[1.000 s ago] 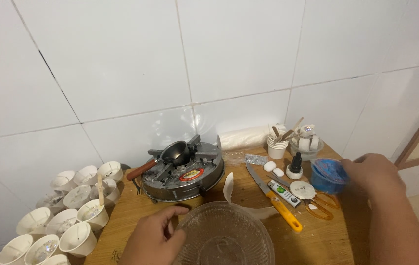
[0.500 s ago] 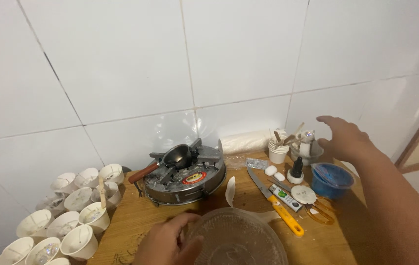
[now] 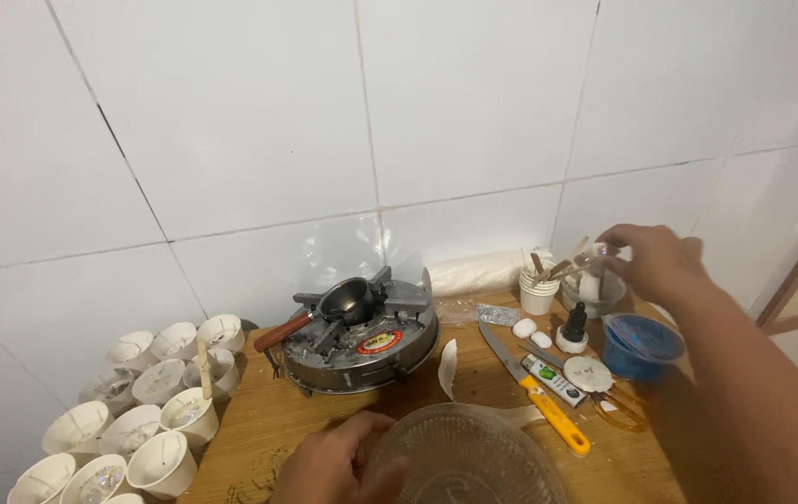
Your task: Trimming a piece of white wax using scissors and a utility knife over a plastic bowl
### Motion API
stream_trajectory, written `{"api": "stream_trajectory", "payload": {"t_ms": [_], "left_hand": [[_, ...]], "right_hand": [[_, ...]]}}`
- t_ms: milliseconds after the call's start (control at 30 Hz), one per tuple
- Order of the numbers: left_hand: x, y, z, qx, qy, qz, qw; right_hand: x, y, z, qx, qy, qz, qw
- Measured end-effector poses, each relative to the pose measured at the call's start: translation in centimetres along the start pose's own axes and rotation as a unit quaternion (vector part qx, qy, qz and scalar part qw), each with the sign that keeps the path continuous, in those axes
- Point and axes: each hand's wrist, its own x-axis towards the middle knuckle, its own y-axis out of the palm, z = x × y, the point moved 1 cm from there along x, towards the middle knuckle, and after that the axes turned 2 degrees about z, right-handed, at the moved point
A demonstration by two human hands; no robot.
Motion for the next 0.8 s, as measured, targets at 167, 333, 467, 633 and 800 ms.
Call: {"api": "stream_trajectory", "payload": {"t_ms": [167, 333, 467, 633, 800], "left_hand": [[-1.0, 0.0, -0.4, 0.014, -0.029, -0.1, 0.994], [-2.7, -0.5, -3.4, -0.12, 0.262, -0.438, 0.852], [-3.4, -1.0, -6.0, -0.25, 0.311, -0.192, 0.896], [-4.2, 0.5, -6.1, -0.261, 0.352, -0.218, 0.872], [-2.5, 2.6, -5.1, -0.392, 0.296, -0.226, 0.841]], "right_hand": [[-5.1, -5.0, -0.3, -0.052, -0.021, -0.154, 0.987], [-13.4, -5.9, 5.8, 0.197, -0.28, -0.252, 0.905], [-17.7, 0.1, 11.4, 0.508, -0.299, 0.007, 0.808], [-19.7, 1.1, 13.2, 0.504, -0.399, -0.027, 0.766], [-20.8, 2.1, 13.8, 0.497, -0.397, 0.008, 0.772]]}}
